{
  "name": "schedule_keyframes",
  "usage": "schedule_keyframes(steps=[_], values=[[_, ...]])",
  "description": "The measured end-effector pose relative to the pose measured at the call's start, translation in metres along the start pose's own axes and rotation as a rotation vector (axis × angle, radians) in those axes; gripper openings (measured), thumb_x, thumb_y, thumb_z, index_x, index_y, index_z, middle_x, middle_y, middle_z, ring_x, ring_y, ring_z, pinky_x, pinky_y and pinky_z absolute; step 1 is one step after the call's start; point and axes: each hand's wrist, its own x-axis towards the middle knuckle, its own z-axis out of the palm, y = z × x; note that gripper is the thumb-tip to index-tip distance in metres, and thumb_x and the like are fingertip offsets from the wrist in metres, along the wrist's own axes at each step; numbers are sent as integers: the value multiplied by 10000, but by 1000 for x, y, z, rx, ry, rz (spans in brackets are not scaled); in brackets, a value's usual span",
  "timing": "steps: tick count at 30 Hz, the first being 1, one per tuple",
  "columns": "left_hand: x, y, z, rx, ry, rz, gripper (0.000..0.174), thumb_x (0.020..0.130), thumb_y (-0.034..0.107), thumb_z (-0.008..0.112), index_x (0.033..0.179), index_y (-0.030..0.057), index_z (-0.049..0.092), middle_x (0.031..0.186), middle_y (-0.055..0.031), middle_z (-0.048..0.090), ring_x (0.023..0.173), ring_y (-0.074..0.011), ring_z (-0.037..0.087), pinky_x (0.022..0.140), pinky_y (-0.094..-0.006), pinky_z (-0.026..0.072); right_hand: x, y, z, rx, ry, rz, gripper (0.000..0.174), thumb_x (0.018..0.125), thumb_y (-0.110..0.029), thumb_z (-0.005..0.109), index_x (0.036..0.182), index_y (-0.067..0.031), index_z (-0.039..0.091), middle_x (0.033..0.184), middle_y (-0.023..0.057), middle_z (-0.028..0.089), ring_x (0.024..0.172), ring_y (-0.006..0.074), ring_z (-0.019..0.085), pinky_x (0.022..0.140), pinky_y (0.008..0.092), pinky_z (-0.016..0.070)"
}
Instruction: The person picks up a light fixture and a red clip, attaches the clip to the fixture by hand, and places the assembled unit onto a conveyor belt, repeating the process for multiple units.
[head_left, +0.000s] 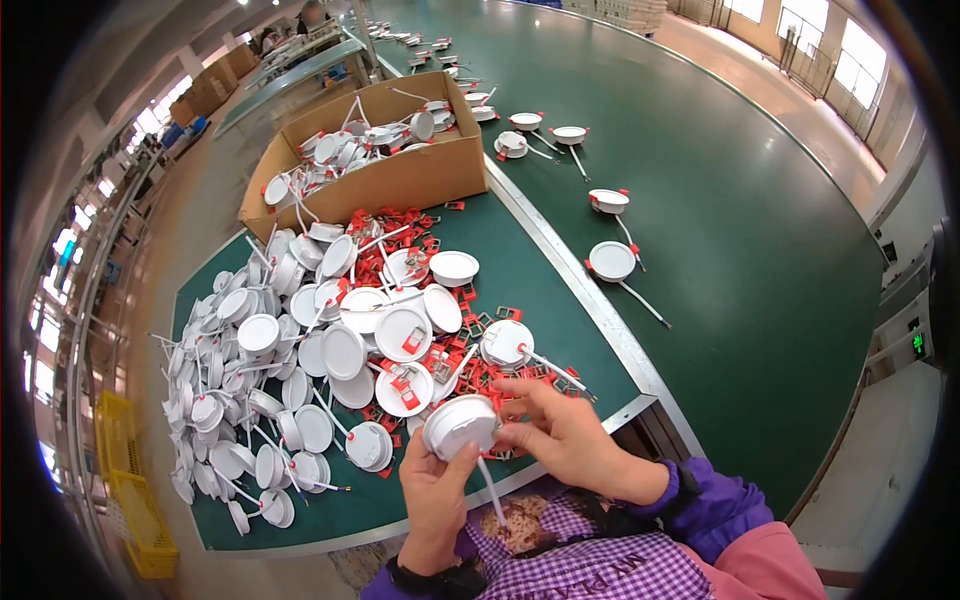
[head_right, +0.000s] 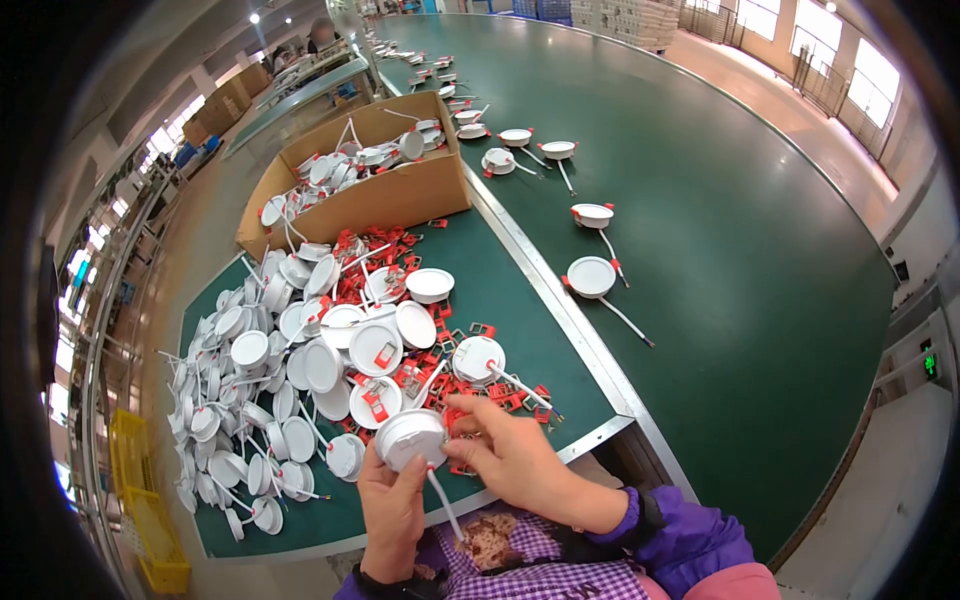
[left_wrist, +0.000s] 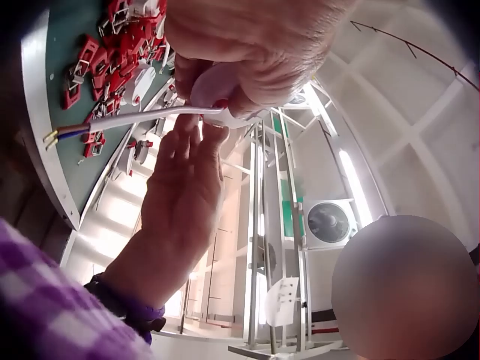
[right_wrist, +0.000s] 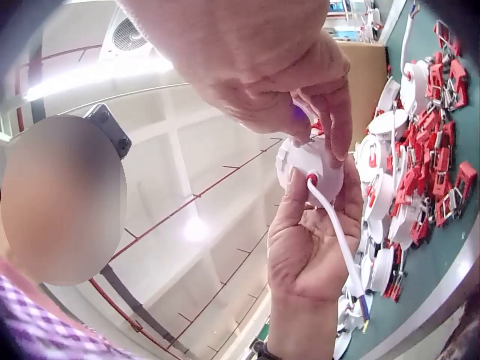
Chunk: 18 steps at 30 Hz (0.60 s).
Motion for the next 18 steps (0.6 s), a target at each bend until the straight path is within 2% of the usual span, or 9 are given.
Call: schedule_keyframes(steps=[5, 8, 10, 11, 13, 15, 16, 18], values=[[-9, 9, -3, 14, 23, -46, 380, 807, -47, 617, 1163, -33, 485, 1110, -120, 575, 998, -192, 580, 851, -309, 486, 2, 10, 8, 117, -37, 54, 372, 869, -26, 558, 1230, -7, 469, 985, 138, 645, 833, 152, 647, 696, 264, 522], [-5, -1, -6, -48, 36, -68, 387, 813, -38, 615, 1175, -31, 477, 1105, -120, 579, 1000, -194, 582, 853, -312, 485, 12, 18, 1, 79, -79, 77, 385, 850, -55, 597, 1203, 36, 475, 940, 149, 650, 756, 155, 653, 666, 272, 520], [-1, -1, -7, -58, 18, -105, 391, 815, -36, 611, 1180, -29, 472, 1100, -119, 581, 1001, -191, 582, 857, -311, 483, 22, 16, -16, -158, -263, 86, 376, 845, -120, 618, 1183, 8, 510, 936, 160, 653, 678, 190, 652, 623, 286, 508], [-1, 12, -2, -74, 15, -175, 394, 817, -35, 608, 1186, -27, 467, 1095, -118, 583, 1001, -189, 582, 861, -311, 480, 31, -1, -25, -156, -264, 118, 376, 845, -120, 618, 1183, 8, 510, 936, 160, 653, 678, 190, 652, 623, 286, 508], [1, 14, -2, 0, -12, -162, 397, 816, -37, 608, 1187, -27, 465, 1091, -117, 585, 1002, -186, 581, 865, -308, 478, 54, -6, -42, -617, -213, 79, 355, 816, -130, 627, 1154, -48, 552, 907, 157, 645, 708, 237, 644, 623, 325, 496], [2, 11, -4, 84, -53, -136, 400, 815, -39, 608, 1187, -26, 463, 1087, -116, 586, 1003, -183, 581, 868, -305, 475, 91, 34, -59, -891, -6, -327, 342, 780, -75, 618, 1118, -107, 585, 918, 146, 614, 787, 268, 632, 678, 360, 500], [2, 9, -3, 86, -84, -160, 398, 814, -39, 608, 1184, -28, 465, 1091, -117, 585, 1001, -181, 581, 869, -303, 474, 105, 36, -63, -893, -6, -334, 342, 780, -75, 618, 1118, -107, 585, 918, 146, 614, 787, 268, 632, 678, 360, 500], [0, 11, 2, 89, -115, -201, 392, 808, -32, 622, 1173, -33, 476, 1095, -122, 587, 991, -179, 585, 869, -303, 474, 128, 32, -67, -1148, -185, -268, 370, 743, -28, 609, 1099, -127, 594, 961, 138, 558, 878, 279, 614, 739, 384, 497]])
